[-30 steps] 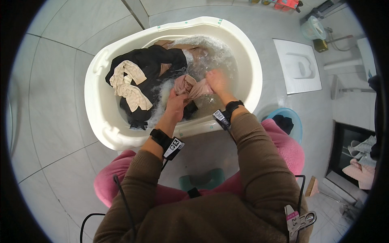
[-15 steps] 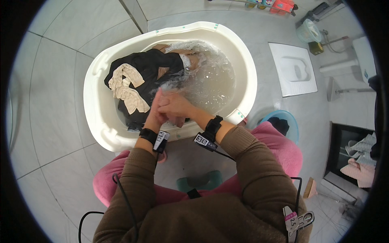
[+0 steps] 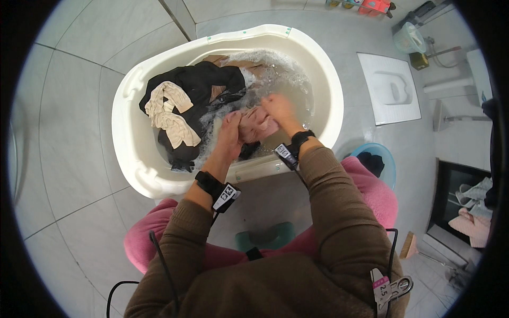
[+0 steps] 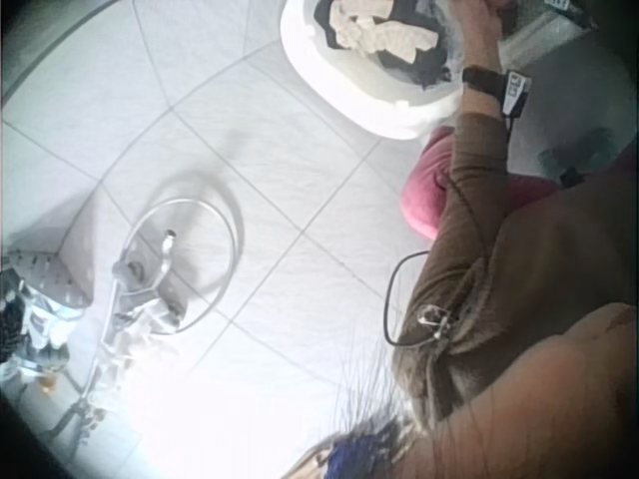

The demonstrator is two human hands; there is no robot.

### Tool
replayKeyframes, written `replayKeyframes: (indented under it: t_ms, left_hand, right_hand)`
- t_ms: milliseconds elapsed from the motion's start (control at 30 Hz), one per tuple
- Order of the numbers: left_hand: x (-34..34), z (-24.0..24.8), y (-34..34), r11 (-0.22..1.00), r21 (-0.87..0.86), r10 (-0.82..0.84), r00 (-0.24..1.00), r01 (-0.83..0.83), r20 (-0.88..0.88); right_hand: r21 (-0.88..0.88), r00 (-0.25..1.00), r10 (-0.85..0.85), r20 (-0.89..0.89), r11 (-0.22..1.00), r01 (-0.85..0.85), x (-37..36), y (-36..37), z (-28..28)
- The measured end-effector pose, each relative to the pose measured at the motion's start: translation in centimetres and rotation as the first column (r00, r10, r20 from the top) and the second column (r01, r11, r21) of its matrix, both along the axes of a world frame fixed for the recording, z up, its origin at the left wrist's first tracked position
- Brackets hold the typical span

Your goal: The person hand washes several garments in a white basin filled with soapy water. They scrub and rinse a black garment, a pink garment, and a beige garment one at a time, then return each to the basin.

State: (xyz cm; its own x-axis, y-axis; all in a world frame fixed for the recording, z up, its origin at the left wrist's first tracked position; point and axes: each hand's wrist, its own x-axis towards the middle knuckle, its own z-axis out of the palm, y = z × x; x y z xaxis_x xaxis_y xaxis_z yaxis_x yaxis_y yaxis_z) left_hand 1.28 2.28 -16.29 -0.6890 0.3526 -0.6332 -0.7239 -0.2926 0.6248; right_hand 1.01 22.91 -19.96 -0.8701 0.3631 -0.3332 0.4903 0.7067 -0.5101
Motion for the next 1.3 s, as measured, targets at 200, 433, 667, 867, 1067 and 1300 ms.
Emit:
replayKeyframes:
  t_ms: [200, 433, 667, 867, 1067, 1300]
  left_hand:
    - [-1.9, -0.1, -2.7, 0.999, 0.022, -0.043, 0.955, 0.038, 0.293]
    - [-1.0, 1.1, -3.3, 0.968, 0.226, -0.167, 0.951, 0.108, 0.262]
    - [-3.4, -0.4, -4.5, 0.861, 0.485, -0.236, 0.964, 0.150, 0.120]
    - [0.6, 1.4, 0.7, 0.996, 0.052, 0.060, 0.992, -0.066, 0.111]
    - [0.5, 0.5, 0.4, 0.997, -0.047, 0.064, 0.997, -0.063, 0.034]
    - [-0.9, -1.2, -3.0, 0.998, -0.062, 0.054, 0.896, -0.030, 0.441]
  right_hand:
    - [0.240, 0.978, -0.200, -0.059, 0.948, 0.208, 4.5, 1.9, -4.7]
    - [0.316, 0.386, 0.676, -0.628, 0.675, -0.667, 3.1, -8.3, -0.2]
    - [0.126, 0.393, 0.561, -0.729, 0.674, -0.728, 0.6, -12.9, 7.2]
    - [0.090, 0.861, 0.314, -0.400, 0.949, -0.304, -1.3, -6.2, 1.5]
    - [-0.093, 0.973, -0.227, 0.029, 0.969, 0.229, 2.0, 2.3, -1.6]
    - [-0.017, 0.996, 0.007, 0.084, 1.000, -0.006, 4.8, -1.0, -6.0]
